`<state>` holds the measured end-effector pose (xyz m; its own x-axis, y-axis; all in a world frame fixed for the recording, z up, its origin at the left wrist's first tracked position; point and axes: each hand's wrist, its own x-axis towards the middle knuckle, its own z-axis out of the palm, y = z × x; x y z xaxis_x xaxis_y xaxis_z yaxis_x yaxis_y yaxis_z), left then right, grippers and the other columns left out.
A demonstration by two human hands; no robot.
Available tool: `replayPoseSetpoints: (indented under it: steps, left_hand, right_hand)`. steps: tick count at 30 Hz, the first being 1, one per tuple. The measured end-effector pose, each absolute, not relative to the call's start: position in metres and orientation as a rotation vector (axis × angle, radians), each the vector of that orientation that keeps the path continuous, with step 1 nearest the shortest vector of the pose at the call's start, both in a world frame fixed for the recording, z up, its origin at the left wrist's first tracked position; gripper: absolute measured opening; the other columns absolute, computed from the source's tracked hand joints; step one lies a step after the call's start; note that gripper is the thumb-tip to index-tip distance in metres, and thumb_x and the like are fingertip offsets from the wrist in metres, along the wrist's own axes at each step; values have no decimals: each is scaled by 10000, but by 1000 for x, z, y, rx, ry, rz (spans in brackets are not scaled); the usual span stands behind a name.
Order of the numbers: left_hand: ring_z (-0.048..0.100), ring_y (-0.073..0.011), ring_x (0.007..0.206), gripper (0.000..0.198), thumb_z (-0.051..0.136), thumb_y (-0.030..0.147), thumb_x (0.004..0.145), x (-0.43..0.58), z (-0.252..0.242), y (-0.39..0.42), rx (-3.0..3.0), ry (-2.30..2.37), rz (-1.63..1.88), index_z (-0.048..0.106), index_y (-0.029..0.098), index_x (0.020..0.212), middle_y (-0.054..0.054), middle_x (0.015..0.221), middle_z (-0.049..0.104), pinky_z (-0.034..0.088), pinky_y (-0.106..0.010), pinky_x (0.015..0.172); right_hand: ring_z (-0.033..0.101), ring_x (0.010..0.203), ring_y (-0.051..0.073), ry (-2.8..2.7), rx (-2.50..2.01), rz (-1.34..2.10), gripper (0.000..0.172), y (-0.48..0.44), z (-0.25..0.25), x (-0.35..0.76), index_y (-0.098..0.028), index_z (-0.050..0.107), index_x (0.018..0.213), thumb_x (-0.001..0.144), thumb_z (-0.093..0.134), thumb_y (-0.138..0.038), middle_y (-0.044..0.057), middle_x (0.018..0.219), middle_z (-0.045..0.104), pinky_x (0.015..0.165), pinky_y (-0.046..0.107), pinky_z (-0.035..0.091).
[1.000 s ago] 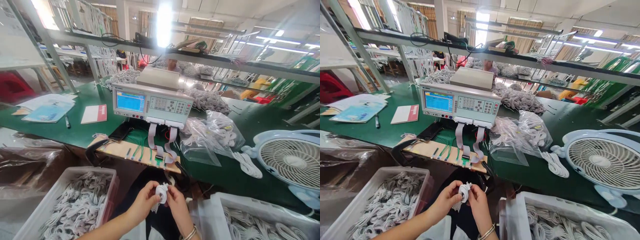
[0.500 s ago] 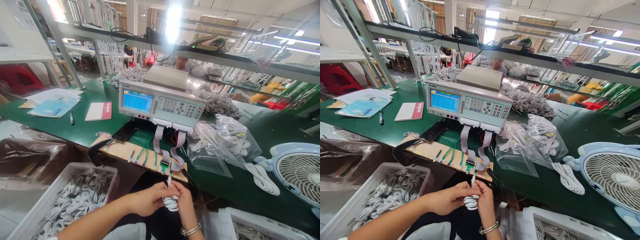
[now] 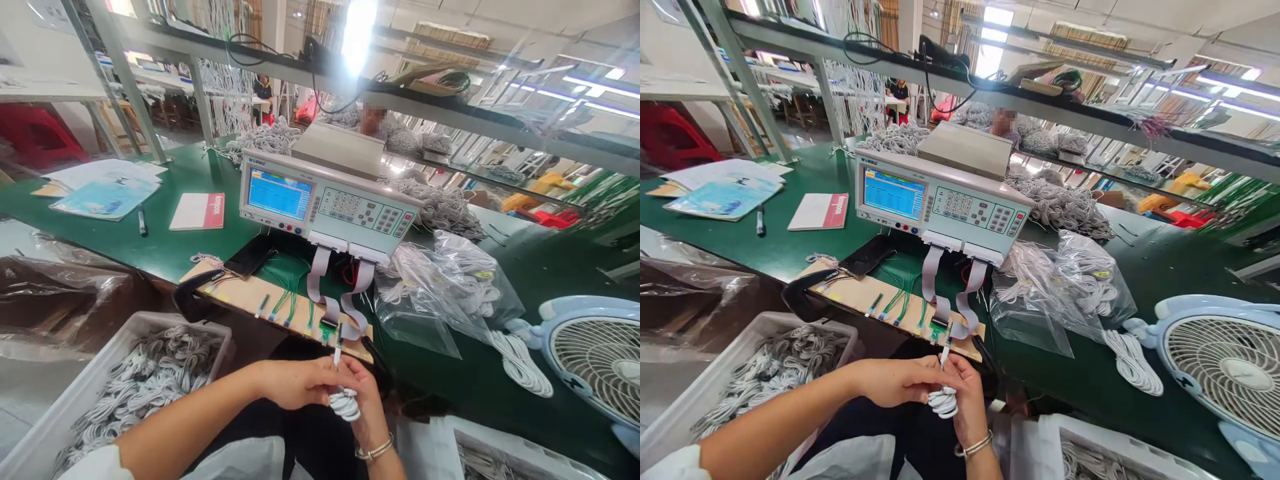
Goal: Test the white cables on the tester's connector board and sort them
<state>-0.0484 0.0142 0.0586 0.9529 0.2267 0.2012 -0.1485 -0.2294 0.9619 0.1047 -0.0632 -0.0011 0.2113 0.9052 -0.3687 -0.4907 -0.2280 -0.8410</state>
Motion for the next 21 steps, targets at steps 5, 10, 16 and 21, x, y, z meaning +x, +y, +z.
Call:
replayPoseSetpoints:
  steps: [5,10,16,21]
  left_hand:
    - [493,-114,657,231,555,287,705,-38,33,5,1336,242,351,501,191,908,-2,733,506,420,-252,639]
    - [490,-77,462,337,666,337,589,-35,-6,-10,885,666,625,400,168,706,41,580,505,411,-205,462]
    - [471,-35,446,312,694,337,550,-34,-10,-6,584,807,537,473,130,626,5,555,556,381,-140,451]
    - [465,-40,423,272,675,322,571,-23,-1,-1,556,829,570,497,118,598,-10,531,562,385,-155,452]
  right_hand:
    - [512,538,136,-544,-1234,1330,207,-68,-8,105,-150,605,737,665,637,-342,3,619,590,504,231,392]
    - [448,455,107,-672,-1369,1241,233,-73,-11,105,-152,606,749,659,634,-366,-16,561,568,423,202,331]
    - [479,482,123,-880,-1547,1164,270,-72,3,117,-146,621,797,643,643,-367,8,575,608,416,200,347]
    - [487,488,129,-972,-1602,1094,285,-72,5,122,-152,631,791,633,641,-389,13,582,611,416,205,365]
